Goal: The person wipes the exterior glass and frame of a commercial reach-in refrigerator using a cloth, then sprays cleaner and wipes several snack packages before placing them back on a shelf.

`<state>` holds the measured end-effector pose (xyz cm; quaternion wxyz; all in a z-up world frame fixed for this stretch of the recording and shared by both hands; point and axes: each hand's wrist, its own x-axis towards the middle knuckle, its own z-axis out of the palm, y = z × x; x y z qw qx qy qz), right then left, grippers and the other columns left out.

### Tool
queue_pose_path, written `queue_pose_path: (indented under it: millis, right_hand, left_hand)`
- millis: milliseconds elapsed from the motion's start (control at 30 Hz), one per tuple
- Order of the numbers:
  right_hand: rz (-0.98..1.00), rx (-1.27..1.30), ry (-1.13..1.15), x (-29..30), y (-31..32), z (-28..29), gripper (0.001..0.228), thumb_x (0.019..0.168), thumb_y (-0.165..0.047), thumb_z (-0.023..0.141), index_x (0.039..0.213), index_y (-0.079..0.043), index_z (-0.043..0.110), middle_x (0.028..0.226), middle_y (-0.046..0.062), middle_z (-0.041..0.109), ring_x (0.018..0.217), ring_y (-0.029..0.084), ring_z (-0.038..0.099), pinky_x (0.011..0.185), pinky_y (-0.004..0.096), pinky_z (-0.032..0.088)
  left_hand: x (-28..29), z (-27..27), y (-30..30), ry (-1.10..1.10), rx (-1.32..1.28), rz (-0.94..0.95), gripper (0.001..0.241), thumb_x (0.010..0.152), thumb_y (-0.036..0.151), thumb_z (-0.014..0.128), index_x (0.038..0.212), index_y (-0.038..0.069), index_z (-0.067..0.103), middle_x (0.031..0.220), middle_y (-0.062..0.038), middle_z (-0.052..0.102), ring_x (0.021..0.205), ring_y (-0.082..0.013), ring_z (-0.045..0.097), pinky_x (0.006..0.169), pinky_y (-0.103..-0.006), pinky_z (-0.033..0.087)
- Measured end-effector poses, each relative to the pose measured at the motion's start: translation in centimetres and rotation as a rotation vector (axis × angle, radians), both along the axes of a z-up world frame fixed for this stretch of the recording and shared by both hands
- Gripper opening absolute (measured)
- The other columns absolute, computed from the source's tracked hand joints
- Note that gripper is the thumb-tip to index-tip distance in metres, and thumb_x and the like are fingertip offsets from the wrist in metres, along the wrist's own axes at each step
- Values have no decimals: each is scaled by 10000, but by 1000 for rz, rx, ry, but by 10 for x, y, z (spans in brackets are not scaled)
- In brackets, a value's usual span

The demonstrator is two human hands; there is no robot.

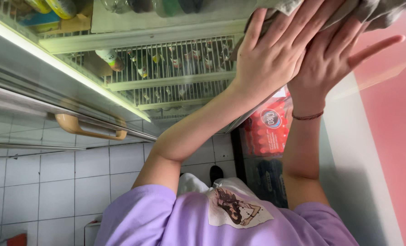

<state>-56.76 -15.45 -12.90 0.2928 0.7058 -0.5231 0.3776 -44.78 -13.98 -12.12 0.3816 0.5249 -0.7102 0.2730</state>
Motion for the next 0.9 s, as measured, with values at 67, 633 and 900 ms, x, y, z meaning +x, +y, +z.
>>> queue_pose_path:
  millis: [67,633,900]
  right_hand:
    - [-4,-53,56,-6,-5,-10,507,1160,-272,439,1513,92,461,1529,251,472,1441,352,495,1145,816,38]
    - [148,89,-16,45,4,-437,576,1083,-436,504,1397,45,550,1336,371,483,1420,619,327,1128,836,-13]
    - [179,11,124,118,29,-581,473,977,-448,637,1230,-49,652,1200,336,483,1355,634,405,1138,796,58]
  left_hand:
    - [4,-9,-2,-48,-65,56,562,1103,191,433,1649,293,354,1692,115,252,1528,-131,279,1288,-496,-10]
    - [108,-365,61,-83,-1,144,495,1101,337,620,1577,388,495,1593,201,461,1174,-76,502,998,-303,381]
    - [184,-529,89,-57,-43,178,428,1054,410,573,1469,316,610,1535,63,528,1354,-111,510,1088,-448,370]
